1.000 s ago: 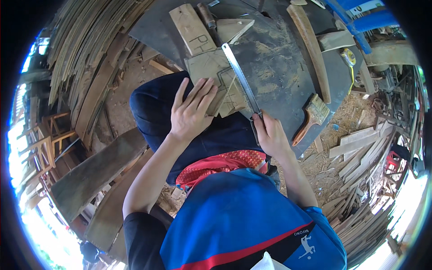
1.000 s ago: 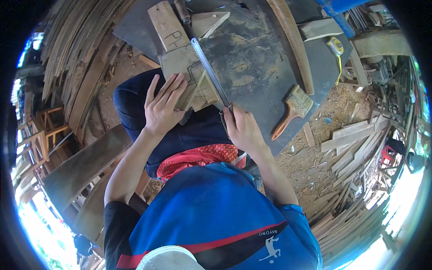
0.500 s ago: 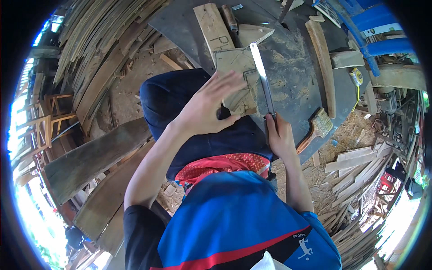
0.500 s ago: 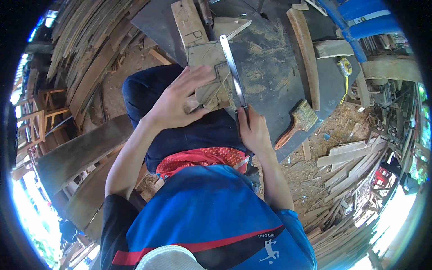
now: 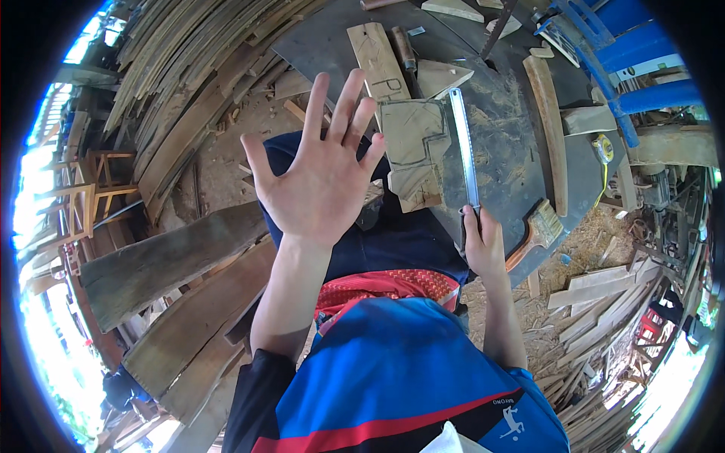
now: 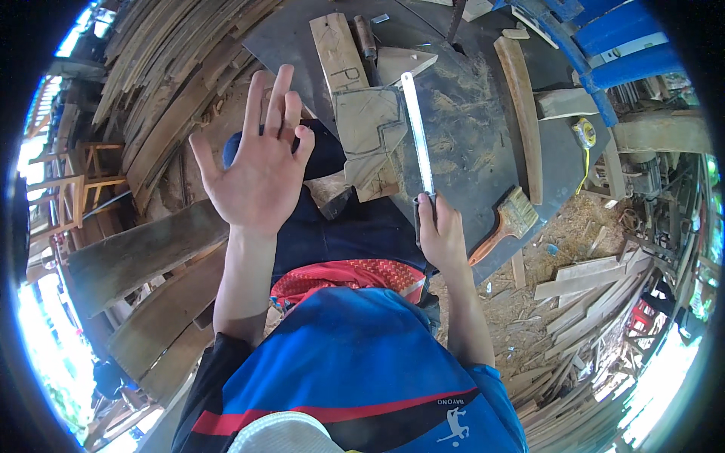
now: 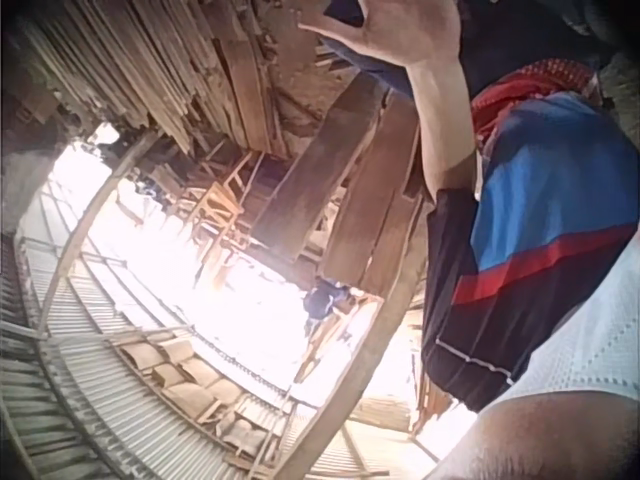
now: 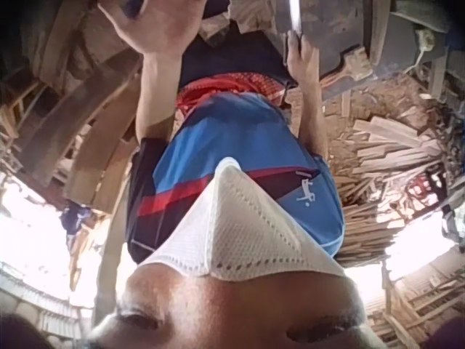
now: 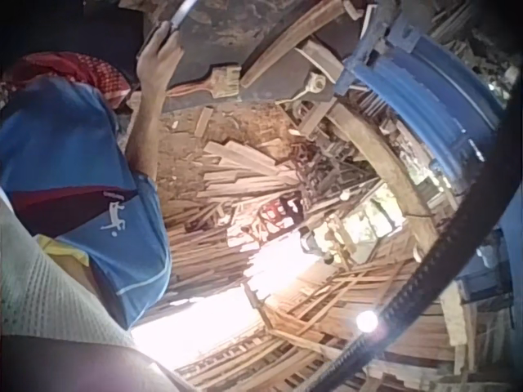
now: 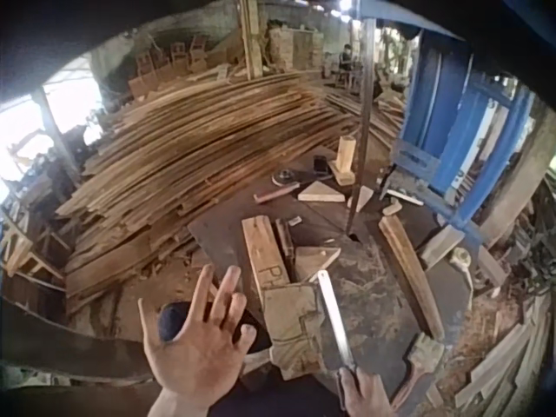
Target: The person carves a small wooden piece using a chisel and a mallet while sitting cross-legged. They repeatedly strike the chisel to shape the wood, occasionally adjusting the piece and clearing away wood shavings.
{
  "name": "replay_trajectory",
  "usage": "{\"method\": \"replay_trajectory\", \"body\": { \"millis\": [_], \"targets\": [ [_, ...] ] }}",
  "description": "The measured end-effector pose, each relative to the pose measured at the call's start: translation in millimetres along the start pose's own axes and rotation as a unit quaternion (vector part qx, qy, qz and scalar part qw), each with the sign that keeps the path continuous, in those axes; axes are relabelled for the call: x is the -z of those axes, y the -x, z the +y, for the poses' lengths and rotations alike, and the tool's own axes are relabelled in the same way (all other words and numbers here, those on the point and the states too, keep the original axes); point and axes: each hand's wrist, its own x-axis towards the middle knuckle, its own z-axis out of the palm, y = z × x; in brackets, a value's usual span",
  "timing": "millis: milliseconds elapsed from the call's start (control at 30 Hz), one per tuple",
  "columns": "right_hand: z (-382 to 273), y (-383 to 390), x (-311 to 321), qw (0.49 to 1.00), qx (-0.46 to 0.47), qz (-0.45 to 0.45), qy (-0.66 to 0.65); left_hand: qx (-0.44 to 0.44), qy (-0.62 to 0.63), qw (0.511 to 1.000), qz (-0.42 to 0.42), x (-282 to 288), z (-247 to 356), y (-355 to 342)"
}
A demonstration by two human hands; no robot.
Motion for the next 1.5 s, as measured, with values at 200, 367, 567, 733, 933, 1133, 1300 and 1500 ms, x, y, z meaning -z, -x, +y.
{"method": "replay_trajectory", "body": {
  "millis": [200, 367, 567, 733, 933, 1133, 1300, 1500],
  "targets": [
    [-14, 1, 0, 1.000, -0.006, -0.006, 0.009, 0.001, -0.006, 1.000, -0.010, -6, -1, 5],
    [3, 0, -4, 0.998, 0.045, 0.019, 0.031, 0.010, -0.025, 0.999, -0.037, -6, -3, 6],
    [-87, -33, 12, 0.993, 0.059, 0.101, 0.006, 0.018, -0.113, 0.993, -0.024, -5, -29, 18],
    [-145, -44, 18, 0.980, 0.134, 0.125, -0.072, 0.027, -0.071, 0.996, -0.038, -8, -38, 16],
    [-149, -51, 1, 0.956, 0.189, 0.213, -0.068, 0.008, -0.101, 0.995, 0.021, -27, -40, 20],
    [-142, -53, -5, 0.948, 0.177, 0.254, -0.076, -0.009, -0.122, 0.992, -0.027, -30, -41, 25],
    [-140, -57, -4, 0.948, 0.177, 0.244, -0.099, -0.011, -0.136, 0.991, -0.002, -35, -39, 24],
    [-143, -60, 3, 0.940, 0.020, 0.134, -0.315, -0.015, -0.118, 0.993, 0.004, -35, -40, 26]
  ]
}}
